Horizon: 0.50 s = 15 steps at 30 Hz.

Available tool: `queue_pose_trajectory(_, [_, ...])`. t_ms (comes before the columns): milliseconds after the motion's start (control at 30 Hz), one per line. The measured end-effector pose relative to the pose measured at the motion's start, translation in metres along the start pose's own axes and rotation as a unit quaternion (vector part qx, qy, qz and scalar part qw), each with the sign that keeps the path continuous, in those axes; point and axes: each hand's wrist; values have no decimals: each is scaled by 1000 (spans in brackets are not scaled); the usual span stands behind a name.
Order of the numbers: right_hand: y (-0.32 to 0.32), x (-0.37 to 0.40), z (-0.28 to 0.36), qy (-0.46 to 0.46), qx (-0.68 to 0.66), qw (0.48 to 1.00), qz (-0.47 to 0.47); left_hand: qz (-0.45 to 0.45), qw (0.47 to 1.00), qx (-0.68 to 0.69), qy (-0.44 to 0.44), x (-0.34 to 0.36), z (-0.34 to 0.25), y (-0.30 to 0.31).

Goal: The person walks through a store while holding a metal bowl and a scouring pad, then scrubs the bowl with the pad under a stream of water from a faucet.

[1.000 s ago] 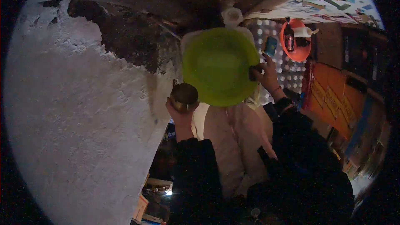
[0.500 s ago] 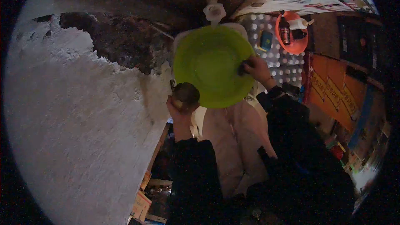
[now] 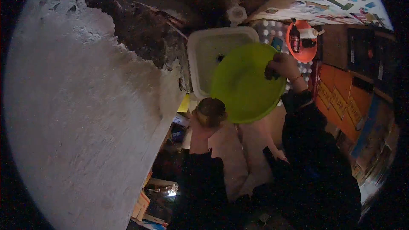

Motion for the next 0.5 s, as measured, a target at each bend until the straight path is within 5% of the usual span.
queue_pose_trajectory(100, [28,-2,26,-2,28,1000,3,-15,998,-49,-49,-3,23,0])
queue_pose_trajectory(167, [38,-5,44,88,162,977,-103,-27,997,-58,-47,-19,20,38])
queue_pose_trajectory(367, [30,-24,78,138,267,947,-112,-94,979,-122,-133,-35,58,35])
queue_pose_trajectory(500, [21,-21,111,99,332,938,-18,-105,975,-134,-145,-40,65,30])
Point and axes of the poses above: each hand's wrist, its own x-axis away from the middle knuckle, its own y-axis out of the back of the hand, z = x × y, and after that the axes turned 9 degrees about x, right-handed
